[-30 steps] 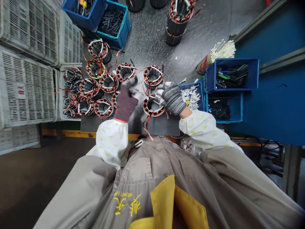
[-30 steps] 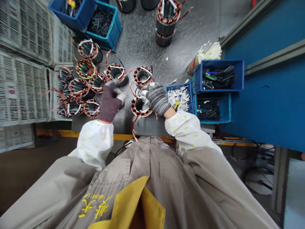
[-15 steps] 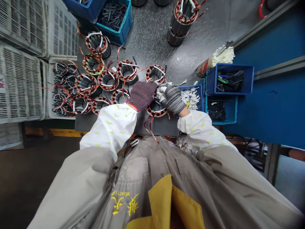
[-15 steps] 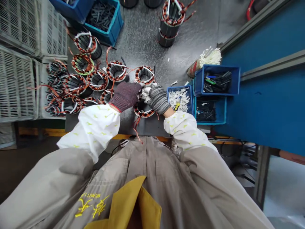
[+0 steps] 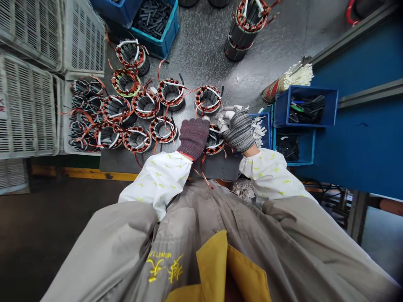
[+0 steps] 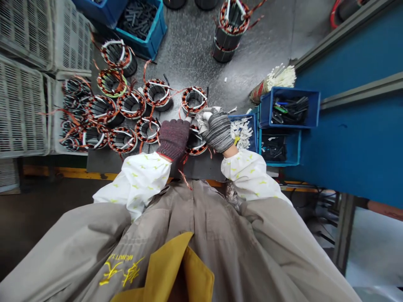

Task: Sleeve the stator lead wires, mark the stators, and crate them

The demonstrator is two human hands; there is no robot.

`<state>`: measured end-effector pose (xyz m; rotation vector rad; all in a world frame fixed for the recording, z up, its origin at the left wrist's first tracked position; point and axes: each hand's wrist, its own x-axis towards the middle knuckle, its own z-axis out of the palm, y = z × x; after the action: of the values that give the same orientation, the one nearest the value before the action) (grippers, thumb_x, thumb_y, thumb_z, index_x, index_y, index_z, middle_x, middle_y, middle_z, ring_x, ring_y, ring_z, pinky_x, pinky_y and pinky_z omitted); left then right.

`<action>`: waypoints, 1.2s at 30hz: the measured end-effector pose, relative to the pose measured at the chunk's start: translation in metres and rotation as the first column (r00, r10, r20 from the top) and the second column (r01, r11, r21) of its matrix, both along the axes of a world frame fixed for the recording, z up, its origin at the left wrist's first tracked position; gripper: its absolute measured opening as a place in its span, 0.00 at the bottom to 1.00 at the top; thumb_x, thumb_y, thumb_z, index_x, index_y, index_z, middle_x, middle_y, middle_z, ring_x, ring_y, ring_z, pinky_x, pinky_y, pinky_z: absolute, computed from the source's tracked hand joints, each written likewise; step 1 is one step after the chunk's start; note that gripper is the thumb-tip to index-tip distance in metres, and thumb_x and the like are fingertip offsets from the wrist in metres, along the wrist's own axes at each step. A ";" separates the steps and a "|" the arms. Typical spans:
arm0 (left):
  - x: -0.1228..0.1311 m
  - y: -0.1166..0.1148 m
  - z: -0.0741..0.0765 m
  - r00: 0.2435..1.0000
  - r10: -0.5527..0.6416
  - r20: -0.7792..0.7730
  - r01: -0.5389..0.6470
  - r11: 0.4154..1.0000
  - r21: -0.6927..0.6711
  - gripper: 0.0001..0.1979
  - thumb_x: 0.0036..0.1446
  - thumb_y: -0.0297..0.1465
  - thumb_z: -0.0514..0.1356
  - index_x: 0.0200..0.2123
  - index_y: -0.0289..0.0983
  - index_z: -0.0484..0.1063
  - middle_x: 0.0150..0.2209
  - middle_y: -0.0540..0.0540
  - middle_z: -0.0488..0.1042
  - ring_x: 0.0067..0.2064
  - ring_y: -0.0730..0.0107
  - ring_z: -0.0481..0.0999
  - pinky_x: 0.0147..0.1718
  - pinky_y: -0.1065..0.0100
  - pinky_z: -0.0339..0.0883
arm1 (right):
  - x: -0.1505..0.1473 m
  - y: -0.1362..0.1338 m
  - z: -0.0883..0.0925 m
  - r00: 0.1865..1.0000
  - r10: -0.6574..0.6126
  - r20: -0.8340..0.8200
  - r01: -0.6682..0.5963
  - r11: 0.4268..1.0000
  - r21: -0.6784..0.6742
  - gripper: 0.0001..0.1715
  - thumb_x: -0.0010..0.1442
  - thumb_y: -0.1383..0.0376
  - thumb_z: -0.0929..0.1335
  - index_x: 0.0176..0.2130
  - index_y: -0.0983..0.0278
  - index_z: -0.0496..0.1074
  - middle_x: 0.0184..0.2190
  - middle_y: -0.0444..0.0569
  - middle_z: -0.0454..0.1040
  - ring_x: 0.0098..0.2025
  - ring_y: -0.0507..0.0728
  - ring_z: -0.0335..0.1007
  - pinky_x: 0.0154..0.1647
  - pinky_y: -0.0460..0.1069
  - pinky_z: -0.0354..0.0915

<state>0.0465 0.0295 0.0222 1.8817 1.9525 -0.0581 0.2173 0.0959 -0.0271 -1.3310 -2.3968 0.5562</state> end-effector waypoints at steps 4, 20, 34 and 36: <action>0.003 0.000 0.013 0.994 -0.057 -0.089 0.057 0.998 -0.002 0.25 0.76 0.22 0.45 0.64 0.33 0.76 0.57 0.29 0.82 0.60 0.45 0.80 0.59 0.48 0.67 | 0.006 -0.004 -0.002 1.000 -0.001 0.022 0.001 1.000 0.010 0.15 0.73 0.62 0.69 0.52 0.65 0.82 0.57 0.63 0.83 0.60 0.69 0.74 0.69 0.65 0.69; -0.054 0.026 -0.013 0.560 0.183 0.808 -0.412 0.908 0.080 0.25 0.68 0.31 0.60 0.67 0.41 0.74 0.53 0.43 0.84 0.44 0.63 0.82 0.50 0.57 0.77 | -0.003 -0.017 -0.040 0.994 0.070 0.088 -0.059 0.990 -0.124 0.23 0.62 0.68 0.69 0.55 0.64 0.82 0.61 0.63 0.81 0.61 0.71 0.77 0.69 0.66 0.72; -0.084 0.024 -0.046 0.999 -0.022 -0.029 0.020 0.996 -0.083 0.13 0.69 0.28 0.61 0.48 0.32 0.87 0.53 0.31 0.85 0.60 0.42 0.80 0.65 0.44 0.64 | 0.004 -0.008 -0.022 0.967 0.146 0.207 -0.128 0.987 -0.100 0.21 0.61 0.67 0.71 0.53 0.66 0.83 0.58 0.65 0.82 0.59 0.72 0.77 0.63 0.65 0.75; -0.084 0.012 -0.044 0.999 -0.045 0.027 0.048 0.995 -0.085 0.15 0.70 0.31 0.62 0.53 0.35 0.86 0.55 0.33 0.85 0.60 0.45 0.81 0.65 0.47 0.67 | -0.001 -0.009 -0.007 0.946 0.210 0.248 -0.195 0.977 -0.082 0.20 0.65 0.65 0.71 0.54 0.66 0.83 0.60 0.64 0.82 0.61 0.72 0.77 0.65 0.67 0.73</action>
<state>-0.0372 0.0414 -0.0218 1.8635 1.8598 -0.1297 0.2165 0.0874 -0.0339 -1.2524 -2.7707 0.5384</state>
